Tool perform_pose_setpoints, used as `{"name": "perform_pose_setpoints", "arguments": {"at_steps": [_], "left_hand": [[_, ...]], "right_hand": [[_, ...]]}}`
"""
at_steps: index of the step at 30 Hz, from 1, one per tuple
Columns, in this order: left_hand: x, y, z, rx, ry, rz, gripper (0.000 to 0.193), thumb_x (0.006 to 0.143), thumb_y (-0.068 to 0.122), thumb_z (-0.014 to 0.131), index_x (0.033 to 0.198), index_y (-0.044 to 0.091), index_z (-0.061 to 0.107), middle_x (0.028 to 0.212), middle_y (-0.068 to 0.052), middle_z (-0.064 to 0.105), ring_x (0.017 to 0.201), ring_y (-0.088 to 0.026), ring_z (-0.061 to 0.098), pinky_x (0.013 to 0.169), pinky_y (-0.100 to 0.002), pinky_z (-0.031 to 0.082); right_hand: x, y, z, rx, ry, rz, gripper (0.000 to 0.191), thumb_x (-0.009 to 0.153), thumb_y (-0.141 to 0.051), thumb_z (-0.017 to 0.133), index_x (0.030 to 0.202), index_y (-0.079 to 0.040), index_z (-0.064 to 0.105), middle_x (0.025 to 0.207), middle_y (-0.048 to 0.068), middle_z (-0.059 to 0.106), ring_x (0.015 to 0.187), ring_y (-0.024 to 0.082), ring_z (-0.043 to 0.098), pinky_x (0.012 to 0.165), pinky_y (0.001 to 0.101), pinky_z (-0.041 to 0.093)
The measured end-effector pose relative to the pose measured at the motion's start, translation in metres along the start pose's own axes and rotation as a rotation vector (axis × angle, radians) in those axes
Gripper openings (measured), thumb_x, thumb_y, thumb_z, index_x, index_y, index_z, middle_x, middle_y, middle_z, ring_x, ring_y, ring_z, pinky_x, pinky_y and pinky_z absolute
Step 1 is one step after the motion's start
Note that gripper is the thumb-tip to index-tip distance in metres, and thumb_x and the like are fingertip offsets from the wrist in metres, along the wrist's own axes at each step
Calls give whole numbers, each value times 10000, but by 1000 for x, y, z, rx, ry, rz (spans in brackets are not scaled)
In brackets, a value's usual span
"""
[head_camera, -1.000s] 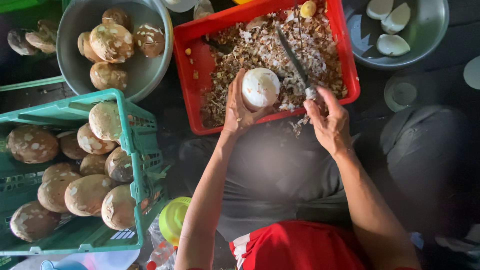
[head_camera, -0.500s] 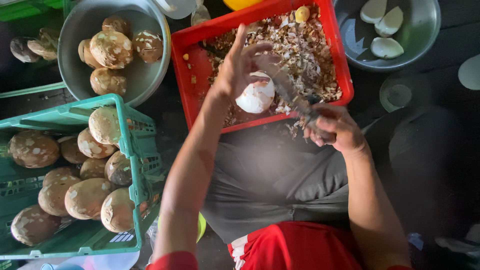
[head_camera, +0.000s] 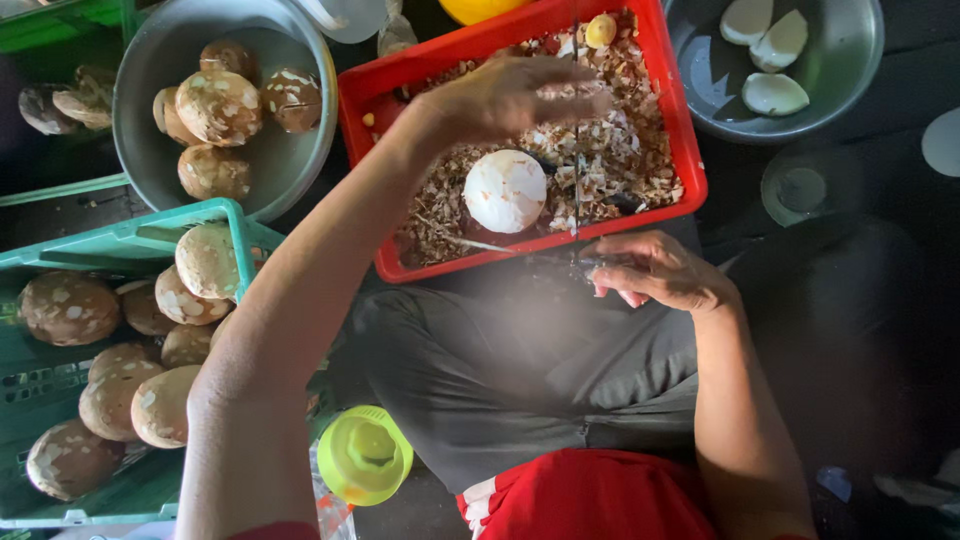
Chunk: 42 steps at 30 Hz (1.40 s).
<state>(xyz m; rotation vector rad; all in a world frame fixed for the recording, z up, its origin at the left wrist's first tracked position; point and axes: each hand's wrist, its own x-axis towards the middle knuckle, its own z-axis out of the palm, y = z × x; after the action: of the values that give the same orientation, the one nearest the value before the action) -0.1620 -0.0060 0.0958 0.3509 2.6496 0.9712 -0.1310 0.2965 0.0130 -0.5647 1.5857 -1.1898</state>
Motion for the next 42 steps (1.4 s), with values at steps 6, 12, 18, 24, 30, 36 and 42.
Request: {"name": "perform_pose_setpoints", "arguments": {"at_steps": [6,12,18,24,30,36,42], "left_hand": [[7,27,22,469,-135,-72,874,848,875,398,1226,160,730,1324,-178,588,1179,-367,618,1060,-620,409],[16,12,25,613,-116,-186,934,902,892,390,1116,55,747,1100,-180,667,1115,-335,662,1066,-610,420],[22,27,73,-445,-60,-187,1238,831,758,644,1486,-83,15,1042,-172,756,944,-241,799,1085,-495,442],[14,64,77,-1184,75,-50,691,968,354,698,1559,10,597,1204,-59,649,687,-157,527,531,-324,423],[-33,78,32,-1374,314,-13,512,962,336,621,1354,6,603,1173,-158,628,838,-174,661,684,-344,572],[-65,27,62,-743,819,-58,599,1063,468,564,1494,63,471,1477,-162,446,1352,-325,444,1125,-468,390],[-104,-36,128,-289,1093,-59,697,997,371,690,1557,50,426,1591,-191,435,1494,-365,420,1285,-453,339]], "right_hand": [[-2,1,2,13,-19,41,544,844,-284,730,1281,36,676,829,117,783,547,111,556,508,262,470],[-4,3,5,59,-27,56,587,830,-284,740,1302,48,632,892,127,793,592,111,587,528,269,493],[-5,-3,9,-87,1,72,633,815,-338,734,1312,43,645,939,125,826,596,119,583,565,271,513],[-5,1,5,-233,-14,41,583,837,-359,703,1293,4,670,895,95,822,572,120,604,562,261,514],[-1,6,-19,184,273,-64,362,1031,-326,605,1039,36,613,822,76,659,561,145,544,492,303,418],[-7,-7,-5,569,591,-744,393,1104,-401,612,1356,-107,543,1001,58,635,768,152,622,662,307,506],[-3,-19,33,141,584,-502,334,1163,-308,490,1390,-69,537,955,31,626,711,107,575,627,262,493]]}}
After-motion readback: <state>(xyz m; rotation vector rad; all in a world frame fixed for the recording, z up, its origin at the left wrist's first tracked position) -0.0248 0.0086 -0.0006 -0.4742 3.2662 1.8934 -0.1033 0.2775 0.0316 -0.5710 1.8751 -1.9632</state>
